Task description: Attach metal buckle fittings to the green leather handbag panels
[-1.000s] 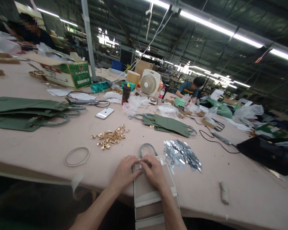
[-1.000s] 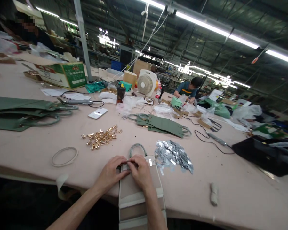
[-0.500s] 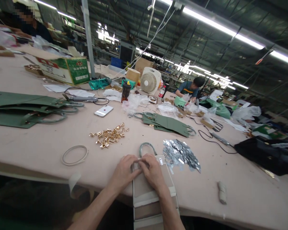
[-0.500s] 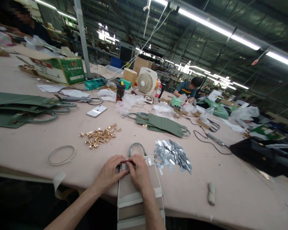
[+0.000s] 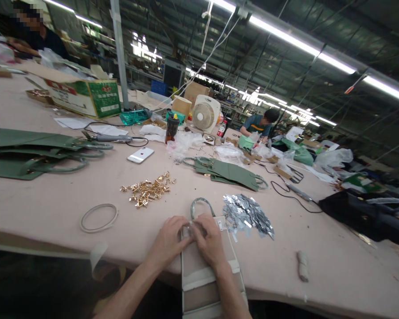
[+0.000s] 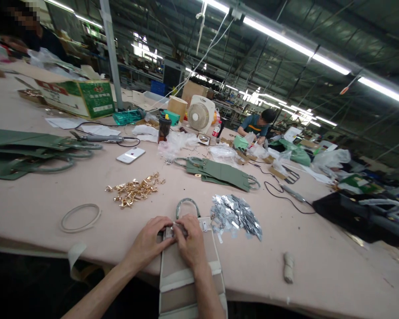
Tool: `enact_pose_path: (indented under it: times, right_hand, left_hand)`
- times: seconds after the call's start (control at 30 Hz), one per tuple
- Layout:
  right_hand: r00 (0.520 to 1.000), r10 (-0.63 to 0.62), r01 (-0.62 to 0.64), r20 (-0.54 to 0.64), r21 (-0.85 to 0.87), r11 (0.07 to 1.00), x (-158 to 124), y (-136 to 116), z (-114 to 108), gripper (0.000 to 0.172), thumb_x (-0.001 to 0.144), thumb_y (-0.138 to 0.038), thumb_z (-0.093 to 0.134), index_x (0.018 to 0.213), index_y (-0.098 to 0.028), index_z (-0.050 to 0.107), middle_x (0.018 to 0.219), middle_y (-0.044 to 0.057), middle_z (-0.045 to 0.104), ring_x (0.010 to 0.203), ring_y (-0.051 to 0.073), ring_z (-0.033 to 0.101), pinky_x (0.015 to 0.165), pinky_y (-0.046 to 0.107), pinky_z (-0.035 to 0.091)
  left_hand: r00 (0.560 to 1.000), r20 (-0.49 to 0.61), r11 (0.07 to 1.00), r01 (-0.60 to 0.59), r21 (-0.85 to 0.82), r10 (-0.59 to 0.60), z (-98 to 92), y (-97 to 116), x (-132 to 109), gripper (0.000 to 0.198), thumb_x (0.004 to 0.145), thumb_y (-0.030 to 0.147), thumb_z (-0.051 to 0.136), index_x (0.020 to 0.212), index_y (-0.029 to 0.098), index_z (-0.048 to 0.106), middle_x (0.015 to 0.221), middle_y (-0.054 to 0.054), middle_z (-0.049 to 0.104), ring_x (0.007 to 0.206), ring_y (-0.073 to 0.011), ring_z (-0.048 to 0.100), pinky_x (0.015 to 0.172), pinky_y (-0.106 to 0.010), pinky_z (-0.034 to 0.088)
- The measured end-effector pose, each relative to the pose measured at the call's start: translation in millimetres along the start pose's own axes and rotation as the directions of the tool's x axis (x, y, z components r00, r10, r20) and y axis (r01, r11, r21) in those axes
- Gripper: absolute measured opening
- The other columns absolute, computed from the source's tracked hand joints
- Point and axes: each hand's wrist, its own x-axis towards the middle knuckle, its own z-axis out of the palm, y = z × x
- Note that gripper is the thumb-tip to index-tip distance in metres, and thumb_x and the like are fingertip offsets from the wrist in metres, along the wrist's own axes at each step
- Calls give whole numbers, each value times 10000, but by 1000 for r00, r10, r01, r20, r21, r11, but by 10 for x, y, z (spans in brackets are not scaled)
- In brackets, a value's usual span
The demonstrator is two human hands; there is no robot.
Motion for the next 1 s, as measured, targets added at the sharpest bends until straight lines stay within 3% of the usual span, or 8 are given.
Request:
enact_pose_path:
  times: [0.1, 0.23, 0.4, 0.47, 0.6, 0.7, 0.87, 1.0]
  right_hand:
    - [980, 55, -45, -193, 57, 997, -114, 67, -107, 136, 990, -260, 615, 1076, -239, 719, 1079, 73, 724, 1056, 231, 661, 968, 402, 526]
    - [890, 178, -173, -420, 51, 984, -282, 285, -457, 286, 1014, -347, 573, 1261, -227, 653, 1170, 91, 693, 1093, 236, 646, 981, 418, 518]
    - [687, 216, -398, -694, -110, 911, -493, 834, -1345, 482, 975, -479, 579, 1353, -180, 592, 1218, 133, 655, 1063, 257, 618, 952, 424, 503]
    - [645, 161, -502, -747, -255, 827, -650, 1091, -1758, 570, 948, -510, 583, 1386, -145, 574, 1266, 174, 633, 1121, 293, 588, 994, 459, 474]
    - [673, 125, -663, -729, -519, 539, -1103, 1513, -2383, 656, 888, -517, 573, 1357, -58, 594, 1298, 272, 593, 1244, 395, 500, 1040, 527, 402]
    - [702, 156, -682, -695, -592, 429, -1426, 1693, -2622, 599, 892, -457, 542, 1347, -74, 613, 1286, 269, 594, 1199, 390, 532, 971, 494, 433]
    - [748, 232, -655, -622, -638, 404, -1677, 1748, -2736, 484, 952, -430, 456, 1264, -128, 669, 1122, 211, 677, 1021, 341, 604, 903, 464, 466]
    - [801, 236, -585, -550, -637, 502, -1787, 1598, -2646, 486, 977, -477, 442, 1248, -146, 673, 1111, 191, 698, 1040, 339, 625, 951, 489, 484]
  left_hand:
    - [1000, 9, 1000, 20, 5, -20, 11, -46, -17, 325, 806, 257, 785, 1113, 250, 678, 1168, -72, 698, 1109, -277, 652, 961, -455, 580]
    - [1000, -8, 1000, 7, 3, -7, 38, -134, -20, 346, 821, 329, 771, 1150, 263, 688, 1204, -71, 701, 1129, -285, 664, 966, -461, 598]
    - [999, -39, 1000, 9, -10, -10, 68, -211, -8, 387, 893, 498, 685, 1196, 258, 682, 1232, -81, 692, 1004, -254, 711, 894, -416, 633]
    - [997, -69, 1000, 23, -8, -24, 60, -218, -11, 386, 936, 537, 619, 1186, 251, 683, 1228, -84, 692, 990, -245, 714, 914, -415, 626]
    - [988, -154, 999, 19, 49, -11, 32, -224, -18, 368, 1005, 531, 496, 994, 245, 728, 1212, -82, 698, 1123, -266, 681, 1033, -457, 564]
    - [981, -196, 996, 16, 89, 2, 27, -210, -22, 386, 1020, 507, 472, 899, 238, 722, 1213, -90, 692, 1114, -264, 683, 1018, -455, 565]
    - [980, -198, 992, -12, 123, 36, 53, -169, -36, 318, 1015, 452, 490, 952, 232, 712, 1223, -105, 685, 1133, -275, 675, 1018, -468, 569]
    - [973, -225, 988, -15, 152, 50, 74, -205, -65, 277, 995, 420, 533, 1131, 230, 682, 1257, -111, 670, 1143, -288, 668, 996, -494, 589]
